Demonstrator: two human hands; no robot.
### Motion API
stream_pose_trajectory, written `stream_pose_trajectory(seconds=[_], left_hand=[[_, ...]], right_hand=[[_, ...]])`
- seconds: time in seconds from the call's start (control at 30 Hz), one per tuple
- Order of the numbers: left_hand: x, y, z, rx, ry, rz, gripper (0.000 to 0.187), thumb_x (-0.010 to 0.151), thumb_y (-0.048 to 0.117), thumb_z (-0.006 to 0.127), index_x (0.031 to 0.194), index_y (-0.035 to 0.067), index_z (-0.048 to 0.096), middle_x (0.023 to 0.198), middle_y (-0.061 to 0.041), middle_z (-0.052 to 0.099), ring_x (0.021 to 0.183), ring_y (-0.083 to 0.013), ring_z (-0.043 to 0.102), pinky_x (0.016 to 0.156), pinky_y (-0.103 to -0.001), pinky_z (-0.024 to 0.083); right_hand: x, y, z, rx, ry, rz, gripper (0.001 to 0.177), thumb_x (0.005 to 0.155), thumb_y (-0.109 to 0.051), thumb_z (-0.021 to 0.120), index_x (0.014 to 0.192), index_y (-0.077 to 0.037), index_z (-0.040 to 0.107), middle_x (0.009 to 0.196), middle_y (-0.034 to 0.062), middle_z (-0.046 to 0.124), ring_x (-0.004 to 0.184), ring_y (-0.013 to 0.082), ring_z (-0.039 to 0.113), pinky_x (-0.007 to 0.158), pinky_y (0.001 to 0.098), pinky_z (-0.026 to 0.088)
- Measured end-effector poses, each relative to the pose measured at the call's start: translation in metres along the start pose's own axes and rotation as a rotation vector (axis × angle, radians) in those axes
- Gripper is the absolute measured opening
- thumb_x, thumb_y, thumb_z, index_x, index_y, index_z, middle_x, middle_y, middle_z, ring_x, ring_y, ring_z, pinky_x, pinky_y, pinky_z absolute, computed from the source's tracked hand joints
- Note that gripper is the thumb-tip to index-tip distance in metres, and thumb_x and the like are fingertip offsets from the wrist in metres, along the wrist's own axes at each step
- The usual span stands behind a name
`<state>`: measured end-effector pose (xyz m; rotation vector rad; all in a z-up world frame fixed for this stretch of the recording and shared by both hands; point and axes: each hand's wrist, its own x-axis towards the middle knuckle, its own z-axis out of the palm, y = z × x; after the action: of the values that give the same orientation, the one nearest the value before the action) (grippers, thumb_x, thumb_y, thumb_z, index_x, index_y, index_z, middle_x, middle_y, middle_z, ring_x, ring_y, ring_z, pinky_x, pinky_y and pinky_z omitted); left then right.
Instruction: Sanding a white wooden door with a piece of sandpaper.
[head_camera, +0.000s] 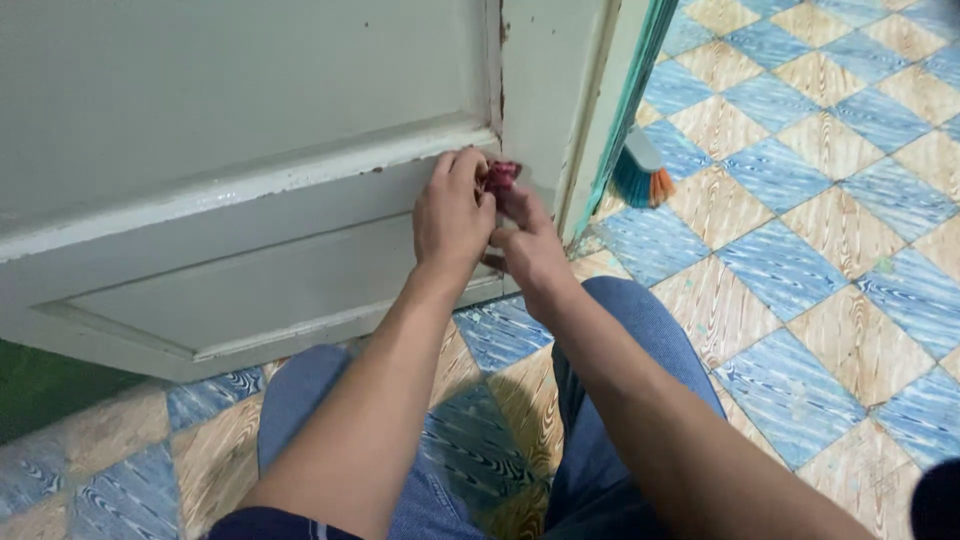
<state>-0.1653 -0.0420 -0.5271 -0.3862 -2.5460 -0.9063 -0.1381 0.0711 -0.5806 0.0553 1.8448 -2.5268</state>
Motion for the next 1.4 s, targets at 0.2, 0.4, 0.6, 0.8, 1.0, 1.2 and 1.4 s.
stream_pose_trajectory(seconds=[0.2,0.4,0.6,0.8,1.0,1.2,1.4], left_hand=[[-0.018,-0.021,0.006,-0.355,0.142,0.043,0.036,0.088,0.005,0.076,0.121,0.011,0.063,0.112,-0.011,0.069,0.096,-0.0308,0.072,0.083,-0.042,0.059],[-0.042,-0.073,-0.023,-0.409,0.483,0.002,0.039,0.089,0.004,0.076,0.125,0.006,0.06,0.117,-0.014,0.068,0.106,-0.0284,0.07,0.093,-0.039,0.056],[-0.049,-0.187,-0.062,-0.405,0.766,-0.441,0.034,0.087,0.002,0.075,0.118,0.004,0.061,0.111,-0.011,0.069,0.101,-0.023,0.069,0.094,-0.035,0.056],[-0.054,-0.262,-0.113,-0.992,1.073,-0.615,0.047,0.086,-0.008,0.068,0.125,0.008,0.047,0.123,-0.006,0.06,0.11,-0.0182,0.066,0.096,-0.034,0.061],[0.006,-0.228,-0.16,-1.003,1.106,-0.18,0.031,0.103,0.006,0.07,0.125,0.004,0.048,0.126,-0.01,0.059,0.114,-0.0219,0.062,0.106,-0.039,0.054],[0.091,-0.117,-0.183,-0.445,1.105,0.242,0.033,0.113,0.021,0.075,0.131,0.008,0.05,0.127,-0.008,0.062,0.12,-0.0216,0.065,0.112,-0.039,0.053],[0.145,-0.016,-0.138,-0.126,1.212,0.338,0.049,0.108,0.028,0.07,0.139,0.004,0.041,0.129,-0.01,0.056,0.121,-0.0239,0.062,0.106,-0.043,0.051]], right_hand=[[0.002,-0.011,0.016,0.019,0.053,-0.095,0.073,0.085,0.009,0.053,0.15,-0.021,0.038,0.148,0.0041,0.052,0.121,0.0223,0.064,0.091,0.0382,0.06],[0.032,0.027,0.073,-0.053,-0.117,-0.259,0.074,0.086,0.011,0.054,0.152,-0.02,0.044,0.137,0.0104,0.058,0.123,0.0249,0.064,0.097,0.0377,0.057],[0.014,0.01,0.164,-0.218,-0.528,0.035,0.071,0.087,0.001,0.059,0.151,-0.025,0.044,0.148,0.004,0.052,0.129,0.0213,0.056,0.1,0.0419,0.051],[0.005,0.032,0.138,-0.369,-0.774,-0.142,0.059,0.096,-0.009,0.061,0.154,-0.016,0.049,0.16,0.0076,0.051,0.146,0.025,0.047,0.118,0.042,0.038],[-0.002,0.005,0.078,-0.319,-0.276,0.071,0.048,0.094,-0.016,0.059,0.142,-0.017,0.056,0.143,0.004,0.063,0.127,0.0208,0.06,0.1,0.0415,0.051],[0.01,-0.057,0.053,-0.126,-0.002,-0.161,0.041,0.094,-0.013,0.06,0.135,-0.013,0.058,0.129,0.0046,0.069,0.111,0.0174,0.065,0.089,0.0374,0.056],[-0.001,-0.134,0.049,-0.094,0.08,-0.423,0.04,0.096,-0.01,0.059,0.136,-0.01,0.055,0.12,0.0056,0.07,0.101,0.0134,0.067,0.082,0.03,0.057]])
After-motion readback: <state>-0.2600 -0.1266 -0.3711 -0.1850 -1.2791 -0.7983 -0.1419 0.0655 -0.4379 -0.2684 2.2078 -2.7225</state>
